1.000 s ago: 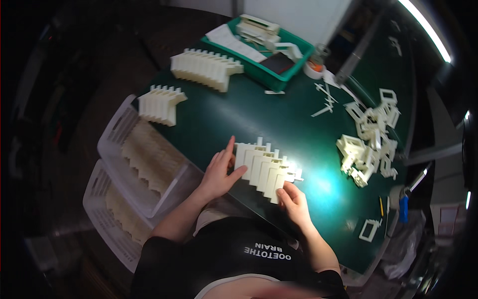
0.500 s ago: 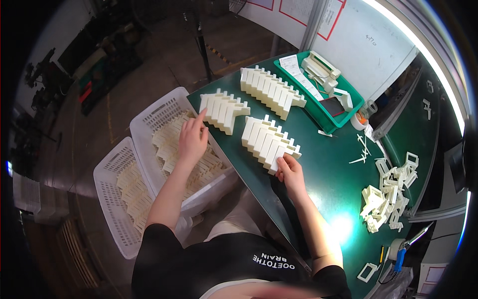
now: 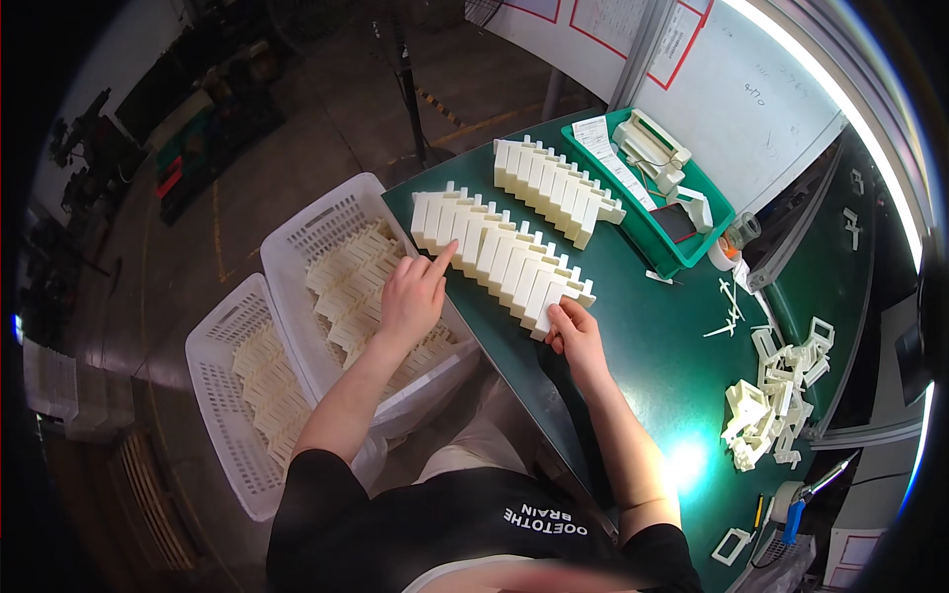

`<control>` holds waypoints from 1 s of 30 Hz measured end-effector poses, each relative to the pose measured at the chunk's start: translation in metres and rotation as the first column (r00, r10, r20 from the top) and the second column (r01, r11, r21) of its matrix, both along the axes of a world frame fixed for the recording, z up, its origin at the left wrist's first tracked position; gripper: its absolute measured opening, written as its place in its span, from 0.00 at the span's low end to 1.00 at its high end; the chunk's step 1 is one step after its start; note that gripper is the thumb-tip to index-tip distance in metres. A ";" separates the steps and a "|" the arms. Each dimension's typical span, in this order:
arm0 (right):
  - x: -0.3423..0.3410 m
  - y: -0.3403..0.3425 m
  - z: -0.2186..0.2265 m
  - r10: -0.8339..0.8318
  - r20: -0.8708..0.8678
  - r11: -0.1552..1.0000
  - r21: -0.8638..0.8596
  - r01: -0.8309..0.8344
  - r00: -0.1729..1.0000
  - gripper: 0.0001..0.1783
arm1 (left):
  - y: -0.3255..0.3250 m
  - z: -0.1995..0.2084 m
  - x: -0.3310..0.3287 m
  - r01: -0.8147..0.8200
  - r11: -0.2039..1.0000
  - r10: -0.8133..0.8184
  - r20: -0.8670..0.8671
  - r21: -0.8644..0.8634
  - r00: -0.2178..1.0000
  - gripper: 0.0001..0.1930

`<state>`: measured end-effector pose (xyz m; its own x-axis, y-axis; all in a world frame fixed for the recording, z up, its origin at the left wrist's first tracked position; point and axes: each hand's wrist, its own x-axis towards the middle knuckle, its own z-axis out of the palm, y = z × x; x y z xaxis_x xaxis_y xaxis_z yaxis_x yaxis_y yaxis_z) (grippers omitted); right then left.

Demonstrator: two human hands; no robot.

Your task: The person assembles white plastic components by hand, uses a heat gun on the joints, and places the finished units into a plastic crate.

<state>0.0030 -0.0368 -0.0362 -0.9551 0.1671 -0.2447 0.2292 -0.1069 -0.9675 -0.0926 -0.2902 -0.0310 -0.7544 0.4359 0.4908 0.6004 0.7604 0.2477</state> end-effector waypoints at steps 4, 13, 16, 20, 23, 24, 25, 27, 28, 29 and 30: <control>-0.001 -0.001 -0.004 -0.005 0.004 1.000 -0.009 0.005 1.000 0.16 | -0.001 -0.003 0.001 -0.006 1.000 0.006 0.005 0.005 1.000 0.33; 0.001 -0.001 -0.005 -0.010 -0.002 1.000 -0.024 0.010 1.000 0.18 | 0.015 -0.001 0.010 0.102 0.995 -0.102 -0.011 -0.012 0.995 0.33; 0.000 -0.001 -0.006 -0.002 -0.004 1.000 -0.017 0.002 1.000 0.19 | 0.017 -0.004 0.009 0.106 0.994 -0.106 0.001 -0.010 0.994 0.33; 0.000 -0.001 -0.010 -0.020 -0.012 1.000 -0.021 0.020 1.000 0.18 | 0.018 -0.003 0.010 0.094 0.995 -0.094 -0.006 -0.021 0.996 0.33; 0.000 -0.001 -0.011 -0.013 -0.017 0.999 -0.032 0.012 1.000 0.18 | 0.024 0.008 0.018 0.110 0.994 -0.110 -0.008 -0.022 0.994 0.32; 0.000 -0.001 -0.010 -0.015 -0.016 0.999 -0.033 0.014 1.000 0.18 | 0.027 0.010 0.022 0.133 0.991 -0.133 -0.007 -0.008 0.991 0.32; 0.000 0.000 -0.009 -0.013 -0.019 0.999 -0.032 0.012 1.000 0.18 | 0.031 0.010 0.026 0.135 0.991 -0.135 -0.007 -0.008 0.991 0.32; 0.001 0.000 -0.008 -0.008 -0.022 0.999 -0.031 0.007 1.000 0.18 | 0.037 0.010 0.034 0.213 0.976 -0.213 0.006 -0.048 0.977 0.31; 0.001 -0.001 -0.008 -0.009 -0.031 1.000 -0.029 0.008 0.999 0.18 | 0.037 0.007 0.035 0.214 0.976 -0.213 0.006 -0.048 0.977 0.31; 0.001 0.000 -0.008 -0.011 -0.039 1.000 -0.025 0.010 0.999 0.18 | 0.039 0.005 0.036 0.218 0.974 -0.219 -0.009 -0.056 0.976 0.34; 0.001 -0.001 -0.008 -0.012 -0.040 1.000 -0.026 0.011 0.999 0.18 | 0.039 0.003 0.036 0.222 0.973 -0.224 -0.025 -0.064 0.974 0.36</control>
